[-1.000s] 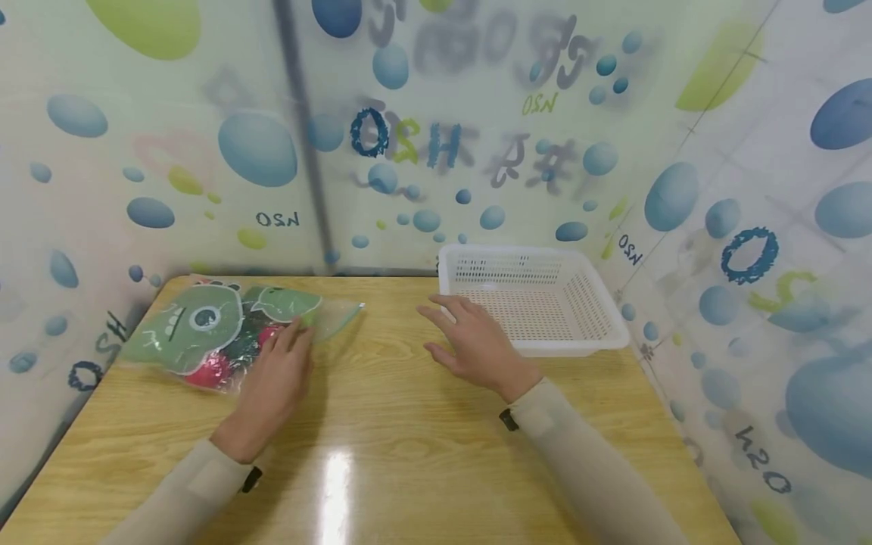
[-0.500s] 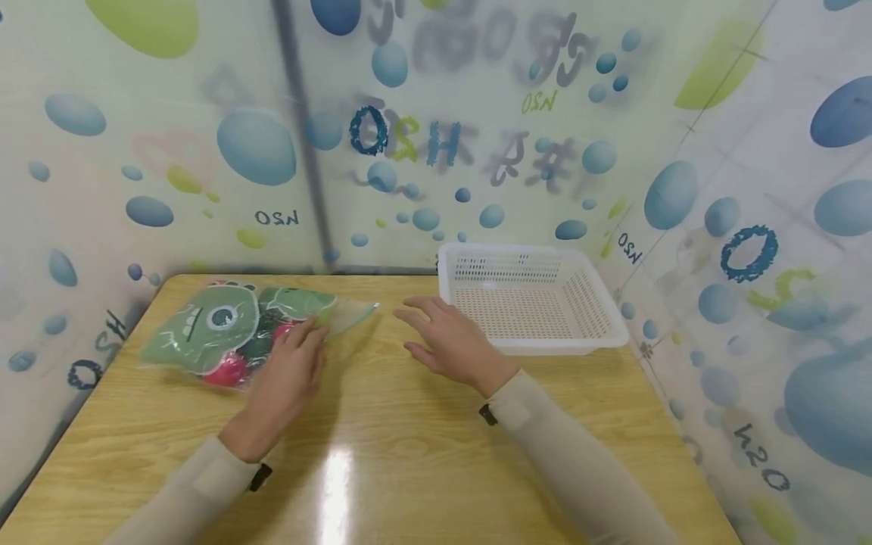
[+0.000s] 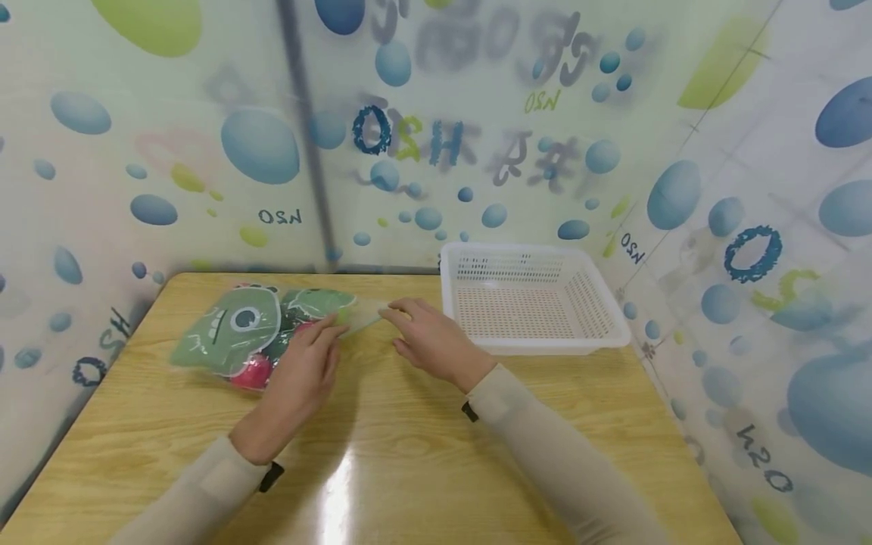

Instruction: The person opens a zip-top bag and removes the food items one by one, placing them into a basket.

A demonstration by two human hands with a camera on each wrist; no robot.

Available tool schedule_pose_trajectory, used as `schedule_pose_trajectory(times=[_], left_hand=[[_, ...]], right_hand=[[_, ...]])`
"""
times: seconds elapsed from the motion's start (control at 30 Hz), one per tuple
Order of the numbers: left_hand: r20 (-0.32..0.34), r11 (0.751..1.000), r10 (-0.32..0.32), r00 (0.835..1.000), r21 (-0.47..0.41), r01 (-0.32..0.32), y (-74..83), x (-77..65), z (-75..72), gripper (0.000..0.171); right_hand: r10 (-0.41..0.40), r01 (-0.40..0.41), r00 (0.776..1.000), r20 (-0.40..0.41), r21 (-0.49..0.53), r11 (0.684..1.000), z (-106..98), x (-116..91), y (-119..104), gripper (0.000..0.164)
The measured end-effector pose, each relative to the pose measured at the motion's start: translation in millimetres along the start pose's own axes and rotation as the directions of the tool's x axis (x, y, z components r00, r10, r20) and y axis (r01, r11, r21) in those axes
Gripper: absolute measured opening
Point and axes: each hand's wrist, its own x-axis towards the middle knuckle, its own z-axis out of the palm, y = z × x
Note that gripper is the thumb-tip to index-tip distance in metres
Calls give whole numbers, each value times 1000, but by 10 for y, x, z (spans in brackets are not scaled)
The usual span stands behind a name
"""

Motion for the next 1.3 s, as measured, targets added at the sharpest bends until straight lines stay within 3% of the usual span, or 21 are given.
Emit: schedule_pose_trajectory(times=[0.23,0.47,0.57,0.77,0.93,1.07,1.3], left_hand=[[29,1000,5,1000,-26,-5,97,33,-17,31],[79,996,26,997,-91,-19,143,30,1,31],[77,994,40,996,-100,-32,163,38,10,30],[90,996,51,995,-74,-44,165,60,20,41],[96,990,124,988,-77,-117,100,71,71,54],[60,980,184,981,-89,-179,35,94,117,53],[51,980,177,983,-99,-171,-32,167,167,45]], right_hand=[[49,-48,999,14,-41,998,47,75,-3,51],[99,-101,995,-24,-76,992,51,90,3,17],[93,-98,995,-45,-103,990,34,78,8,9],[63,-71,996,-70,-123,990,17,30,10,9],[44,-59,995,-90,-170,984,0,-41,-3,9],[55,-77,992,-115,-196,978,-35,-102,-26,14],[14,-49,983,-184,-187,981,-71,-229,-68,11]])
